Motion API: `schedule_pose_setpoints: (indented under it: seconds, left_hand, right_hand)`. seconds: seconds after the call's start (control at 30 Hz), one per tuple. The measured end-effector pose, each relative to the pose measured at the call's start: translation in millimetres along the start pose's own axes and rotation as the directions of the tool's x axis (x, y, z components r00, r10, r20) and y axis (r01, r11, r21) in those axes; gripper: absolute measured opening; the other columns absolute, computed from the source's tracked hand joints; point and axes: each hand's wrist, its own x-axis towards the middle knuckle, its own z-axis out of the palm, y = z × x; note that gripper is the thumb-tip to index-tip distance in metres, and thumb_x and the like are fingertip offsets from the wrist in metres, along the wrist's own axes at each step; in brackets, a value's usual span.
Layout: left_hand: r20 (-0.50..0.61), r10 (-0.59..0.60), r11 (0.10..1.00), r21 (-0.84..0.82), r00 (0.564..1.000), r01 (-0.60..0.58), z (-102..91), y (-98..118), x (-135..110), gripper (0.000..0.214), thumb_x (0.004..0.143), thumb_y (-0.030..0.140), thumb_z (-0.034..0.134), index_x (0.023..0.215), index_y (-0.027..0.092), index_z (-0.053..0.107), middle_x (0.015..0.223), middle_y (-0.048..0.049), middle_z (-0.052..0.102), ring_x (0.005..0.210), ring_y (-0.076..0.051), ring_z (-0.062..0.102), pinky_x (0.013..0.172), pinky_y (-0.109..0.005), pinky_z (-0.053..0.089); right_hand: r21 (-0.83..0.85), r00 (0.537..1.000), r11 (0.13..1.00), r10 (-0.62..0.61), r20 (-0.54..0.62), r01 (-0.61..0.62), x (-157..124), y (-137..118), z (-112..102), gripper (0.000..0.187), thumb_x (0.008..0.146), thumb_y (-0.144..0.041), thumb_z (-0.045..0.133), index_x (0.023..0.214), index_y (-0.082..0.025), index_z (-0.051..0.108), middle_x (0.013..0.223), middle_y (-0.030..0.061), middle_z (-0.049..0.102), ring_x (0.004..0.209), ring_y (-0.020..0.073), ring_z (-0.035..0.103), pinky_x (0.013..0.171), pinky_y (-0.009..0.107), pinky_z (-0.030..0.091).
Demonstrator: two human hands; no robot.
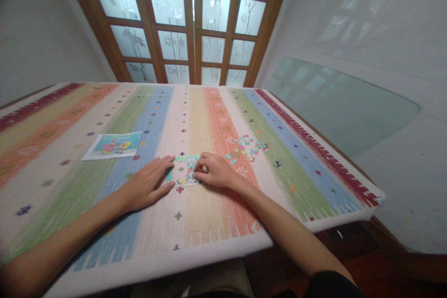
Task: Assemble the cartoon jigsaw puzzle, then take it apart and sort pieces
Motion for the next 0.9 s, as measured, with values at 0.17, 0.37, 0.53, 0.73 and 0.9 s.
schedule_pose_setpoints:
  seconds: [0.17,0.37,0.53,0.73,0.9]
  left_hand:
    - [0.003,0.002,1.0,0.007,1.0,-0.002,-0.3,1.0,0.0,0.043,0.101,0.048,0.042,0.13,0.017,0.052,0.154,-0.0186,0.049,0.144,-0.032,0.046,0.121,-0.057,0.036]
    - [-0.006,0.004,1.0,-0.015,1.0,-0.004,-0.1,1.4,0.1,0.043,0.1,0.047,0.044,0.131,0.018,0.052,0.154,-0.0188,0.049,0.144,-0.034,0.046,0.121,-0.059,0.035]
    - [-0.004,-0.003,1.0,-0.015,1.0,0.003,0.6,0.3,0.0,0.042,0.1,0.047,0.044,0.13,0.018,0.052,0.155,-0.0181,0.048,0.144,-0.033,0.046,0.121,-0.058,0.035]
    - [-0.006,0.0,1.0,-0.025,1.0,0.0,1.4,-0.3,0.2,0.044,0.1,0.048,0.045,0.131,0.018,0.053,0.155,-0.0179,0.048,0.144,-0.034,0.046,0.121,-0.058,0.034]
    - [-0.001,0.003,1.0,-0.018,1.0,-0.003,0.9,-0.2,0.0,0.043,0.1,0.047,0.043,0.129,0.017,0.053,0.154,-0.0195,0.048,0.144,-0.034,0.046,0.121,-0.059,0.035]
  right_hand:
    - [-0.007,1.0,1.0,-0.025,-0.001,0.025,-0.7,-1.9,-0.9,0.006,0.088,-0.023,0.075,0.087,-0.018,0.076,0.081,0.0022,0.061,0.071,0.0144,0.054,0.068,0.029,0.04]
    - [-0.008,0.999,0.999,-0.031,0.026,0.032,-1.2,-0.7,-1.8,0.005,0.089,-0.025,0.076,0.091,-0.02,0.077,0.087,0.0032,0.062,0.076,0.0152,0.056,0.072,0.029,0.042]
    - [-0.019,0.998,0.999,-0.035,0.049,0.036,-1.3,2.5,-1.2,0.003,0.088,-0.023,0.075,0.09,-0.021,0.076,0.089,0.0037,0.063,0.08,0.0162,0.058,0.076,0.03,0.043]
    - [-0.096,0.999,0.995,-0.037,0.029,0.04,-3.6,-3.6,3.1,0.01,0.091,-0.023,0.069,0.082,-0.02,0.072,0.089,0.0036,0.061,0.076,0.0155,0.054,0.073,0.03,0.04]
    - [-0.102,0.999,0.994,-0.027,0.019,0.029,-3.5,-5.8,3.0,0.01,0.091,-0.023,0.068,0.082,-0.019,0.072,0.09,0.0044,0.061,0.076,0.0157,0.054,0.073,0.03,0.041]
